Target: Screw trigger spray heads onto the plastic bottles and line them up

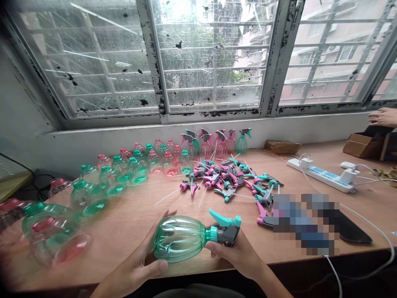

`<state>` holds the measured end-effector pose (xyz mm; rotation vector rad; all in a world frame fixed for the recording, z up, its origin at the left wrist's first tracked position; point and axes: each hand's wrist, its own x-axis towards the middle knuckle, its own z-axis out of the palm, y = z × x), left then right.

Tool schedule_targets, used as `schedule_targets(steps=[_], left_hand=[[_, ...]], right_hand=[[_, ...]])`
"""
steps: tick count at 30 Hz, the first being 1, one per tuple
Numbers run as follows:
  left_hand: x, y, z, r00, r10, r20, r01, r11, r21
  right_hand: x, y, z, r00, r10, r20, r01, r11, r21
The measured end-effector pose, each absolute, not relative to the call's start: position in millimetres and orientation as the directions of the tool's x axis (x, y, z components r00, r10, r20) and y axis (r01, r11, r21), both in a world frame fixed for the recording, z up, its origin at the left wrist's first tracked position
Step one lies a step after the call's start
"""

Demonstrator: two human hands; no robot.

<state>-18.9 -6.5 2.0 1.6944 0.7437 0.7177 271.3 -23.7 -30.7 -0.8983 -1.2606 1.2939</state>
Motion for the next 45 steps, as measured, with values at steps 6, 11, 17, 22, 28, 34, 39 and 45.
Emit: schedule_targets(steps=[6,11,17,22,28,34,39,45], left_hand=[[-13,-7,1,0.562,0.819,0.116,0.133,-0.228,0.965],[-19,-4,-3,0.590,0.802,0.090,0.125,-0.201,0.971],[-21,-1,-1,0.637,0.768,0.063,0.118,-0.178,0.977],[-19,-3,-3,0.636,0.766,0.098,0.143,-0.241,0.960],[-18,-5,-5,0.597,0.795,0.106,0.157,-0.246,0.957],[-19,-4,1,0.635,0.769,0.073,0.072,-0.153,0.986],[-18,-3,-2,0.614,0.785,0.083,0.113,-0.192,0.975],[-18,-4,-4,0.582,0.811,0.061,0.147,-0.179,0.973]], right_hand=[[272,-25,-28,-0.133,0.985,0.114,-0.165,0.091,-0.982],[273,-25,-30,-0.131,0.986,0.102,-0.144,0.082,-0.986],[276,-20,-37,-0.139,0.984,0.114,-0.113,0.098,-0.989],[277,-19,-40,-0.141,0.981,0.137,-0.120,0.121,-0.985],[276,-20,-37,-0.181,0.976,0.122,-0.127,0.100,-0.987],[277,-20,-38,-0.175,0.977,0.122,-0.116,0.102,-0.988],[278,-18,-40,-0.169,0.976,0.137,-0.110,0.119,-0.987],[277,-18,-38,-0.164,0.980,0.117,-0.076,0.106,-0.992]])
